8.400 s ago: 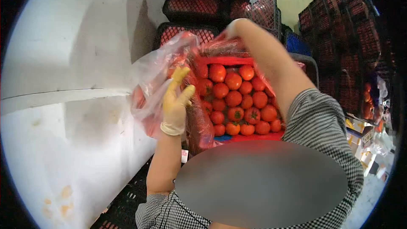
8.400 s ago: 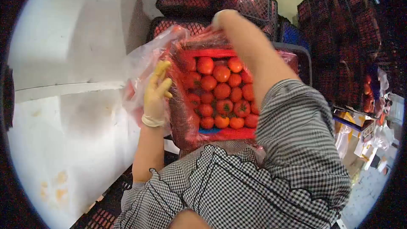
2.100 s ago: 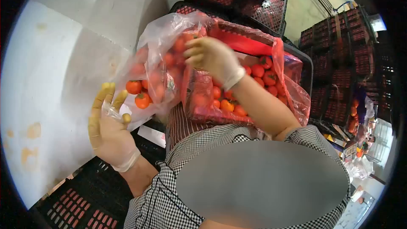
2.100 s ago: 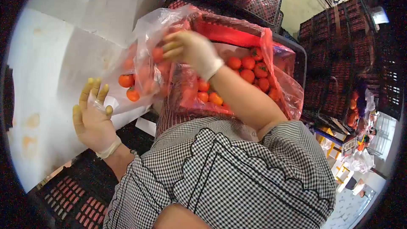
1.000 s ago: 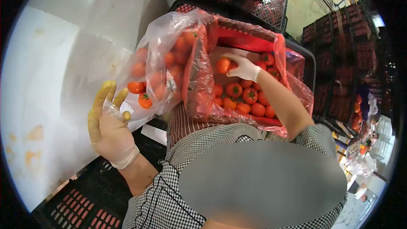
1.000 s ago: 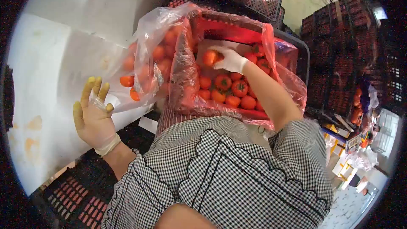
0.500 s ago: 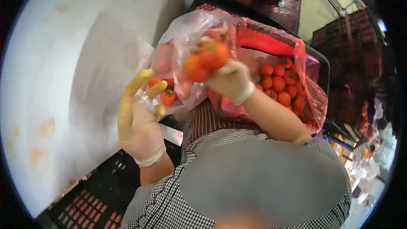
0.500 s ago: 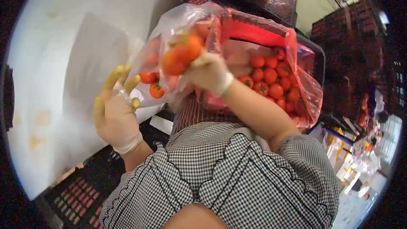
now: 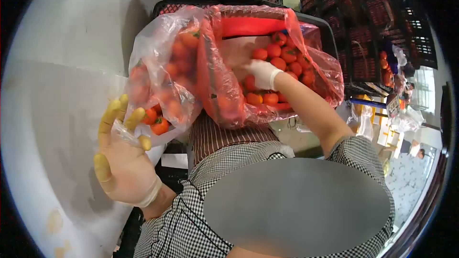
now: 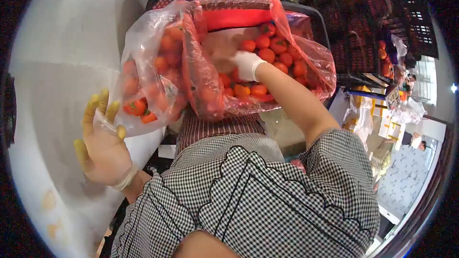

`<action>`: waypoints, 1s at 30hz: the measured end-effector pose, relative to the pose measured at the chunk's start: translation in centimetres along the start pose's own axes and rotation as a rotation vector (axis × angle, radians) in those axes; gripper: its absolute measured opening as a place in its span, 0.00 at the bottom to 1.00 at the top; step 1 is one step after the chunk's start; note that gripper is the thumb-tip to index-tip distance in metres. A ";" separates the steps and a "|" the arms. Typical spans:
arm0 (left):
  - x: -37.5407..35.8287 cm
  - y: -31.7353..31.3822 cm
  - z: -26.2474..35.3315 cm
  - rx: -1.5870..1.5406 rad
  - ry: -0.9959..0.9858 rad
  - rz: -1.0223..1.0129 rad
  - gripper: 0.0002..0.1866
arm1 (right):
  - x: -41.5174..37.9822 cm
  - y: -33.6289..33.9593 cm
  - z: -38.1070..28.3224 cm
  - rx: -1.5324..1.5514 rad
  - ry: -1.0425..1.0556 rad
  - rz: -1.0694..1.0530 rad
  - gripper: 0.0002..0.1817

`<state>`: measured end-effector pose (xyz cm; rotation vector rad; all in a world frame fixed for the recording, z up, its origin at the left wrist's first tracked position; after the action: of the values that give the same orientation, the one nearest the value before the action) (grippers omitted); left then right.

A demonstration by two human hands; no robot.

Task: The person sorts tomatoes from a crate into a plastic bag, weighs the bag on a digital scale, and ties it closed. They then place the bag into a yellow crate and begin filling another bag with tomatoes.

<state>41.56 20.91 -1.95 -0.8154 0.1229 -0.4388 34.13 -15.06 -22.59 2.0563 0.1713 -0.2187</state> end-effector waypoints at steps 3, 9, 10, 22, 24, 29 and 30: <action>-0.1 -0.7 0.0 0.185 -0.024 0.187 0.42 | -0.2 -1.5 1.0 -0.479 0.162 -0.247 0.31; -2.1 -1.6 0.1 0.242 -0.040 0.268 0.38 | 1.1 0.6 -1.1 -0.346 -0.021 -0.353 0.31; -2.4 -1.7 0.0 0.245 -0.031 0.299 0.37 | 1.5 0.8 -1.6 -0.334 -0.018 -0.345 0.31; -4.3 -0.8 -0.5 0.112 -0.111 0.267 0.34 | 3.7 -4.1 0.4 0.030 0.140 -0.579 0.42; -4.5 -1.0 -0.9 0.155 -0.139 0.319 0.33 | 4.2 -4.6 0.6 0.061 0.138 -0.547 0.42; -4.4 -2.3 -0.8 0.290 -0.172 0.504 0.33 | 3.0 -1.9 -0.3 0.119 0.001 -0.585 0.43; -4.6 -2.3 -0.9 0.340 -0.177 0.570 0.33 | 2.5 -1.3 0.5 0.188 -0.056 -0.530 0.41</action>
<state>36.37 20.90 -1.12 -0.4502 0.1064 0.1512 36.25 -14.81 -24.50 2.1516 0.6839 -0.6369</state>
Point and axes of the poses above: each hand's wrist, its own x-axis towards the middle knuckle, its own y-axis out of the back of the hand, z = x × y, the point moved 3 cm from there along x, towards the middle knuckle, and after that the axes turned 1 degree about -z, right-handed, at the moved point
